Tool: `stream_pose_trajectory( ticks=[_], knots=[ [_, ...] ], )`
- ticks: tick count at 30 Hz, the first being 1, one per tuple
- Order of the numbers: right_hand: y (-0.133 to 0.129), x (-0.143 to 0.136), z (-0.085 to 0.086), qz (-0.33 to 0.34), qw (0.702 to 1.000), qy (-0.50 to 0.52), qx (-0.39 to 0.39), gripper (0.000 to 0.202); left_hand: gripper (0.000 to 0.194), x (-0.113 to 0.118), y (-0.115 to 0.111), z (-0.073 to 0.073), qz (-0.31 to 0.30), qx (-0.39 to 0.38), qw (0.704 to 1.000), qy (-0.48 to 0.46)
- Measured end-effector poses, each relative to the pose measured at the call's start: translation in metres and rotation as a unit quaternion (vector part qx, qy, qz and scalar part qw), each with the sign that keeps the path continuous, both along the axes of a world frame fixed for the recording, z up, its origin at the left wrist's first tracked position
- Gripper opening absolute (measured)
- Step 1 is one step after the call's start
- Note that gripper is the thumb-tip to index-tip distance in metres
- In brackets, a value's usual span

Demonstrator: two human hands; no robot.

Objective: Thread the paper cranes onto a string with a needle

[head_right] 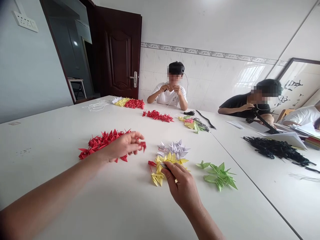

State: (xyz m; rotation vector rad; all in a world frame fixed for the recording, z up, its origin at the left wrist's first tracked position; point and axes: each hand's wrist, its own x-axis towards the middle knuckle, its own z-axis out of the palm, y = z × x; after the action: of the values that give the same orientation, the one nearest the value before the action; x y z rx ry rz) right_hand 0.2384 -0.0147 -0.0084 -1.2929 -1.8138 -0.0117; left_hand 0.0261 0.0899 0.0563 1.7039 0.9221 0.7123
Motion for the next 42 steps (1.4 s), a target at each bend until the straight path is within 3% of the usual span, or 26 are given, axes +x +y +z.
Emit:
stream_pose_trajectory(
  ticks=[2, 4, 7, 11, 14, 17, 22, 29, 34, 38, 40, 42],
  knots=[
    [0.001, 0.001, -0.002, -0.007, 1.000, 0.002, -0.005, 0.022, 0.023, -0.018, 0.017, 0.004, 0.060, 0.116, 0.987, 0.096],
    [0.002, 0.002, -0.003, -0.014, 1.000, 0.004, -0.005, 0.023, 0.022, -0.036, 0.032, 0.005, 0.101, 0.183, 0.954, 0.216],
    [0.003, 0.003, -0.004, -0.017, 1.000, 0.008, -0.002, 0.024, 0.028, -0.053, 0.045, 0.001, 0.124, 0.193, 0.919, 0.320],
    [0.003, 0.004, -0.004, -0.022, 1.000, 0.013, -0.004, 0.025, 0.034, -0.063, 0.052, -0.007, 0.105, 0.177, 0.910, 0.361],
    [0.002, 0.004, -0.003, -0.026, 0.999, 0.020, -0.015, 0.025, 0.027, -0.063, 0.053, -0.010, 0.095, 0.182, 0.903, 0.379],
    [0.001, 0.004, -0.003, -0.026, 0.999, 0.023, -0.023, 0.025, 0.019, -0.058, 0.055, -0.013, 0.110, 0.215, 0.893, 0.379],
    [0.002, 0.005, -0.003, -0.021, 0.999, 0.018, -0.034, 0.025, 0.023, -0.045, 0.063, -0.029, 0.155, 0.294, 0.874, 0.354],
    [0.003, 0.005, -0.003, -0.034, 0.999, 0.018, -0.021, 0.024, 0.019, -0.043, 0.070, -0.048, 0.170, 0.325, 0.866, 0.340],
    [0.004, 0.007, -0.003, -0.035, 0.999, 0.019, -0.018, 0.024, 0.020, -0.045, 0.069, -0.039, 0.179, 0.347, 0.870, 0.302],
    [0.004, 0.007, -0.003, -0.029, 0.999, 0.010, -0.010, 0.024, 0.017, -0.034, 0.054, -0.023, 0.176, 0.375, 0.876, 0.248],
    [0.003, 0.005, -0.001, -0.022, 1.000, 0.006, -0.003, 0.023, 0.016, -0.022, 0.038, -0.017, 0.160, 0.378, 0.888, 0.205],
    [0.000, 0.003, 0.001, -0.012, 1.000, 0.007, 0.004, 0.023, 0.014, -0.007, 0.019, -0.013, 0.112, 0.329, 0.932, 0.102]
  ],
)
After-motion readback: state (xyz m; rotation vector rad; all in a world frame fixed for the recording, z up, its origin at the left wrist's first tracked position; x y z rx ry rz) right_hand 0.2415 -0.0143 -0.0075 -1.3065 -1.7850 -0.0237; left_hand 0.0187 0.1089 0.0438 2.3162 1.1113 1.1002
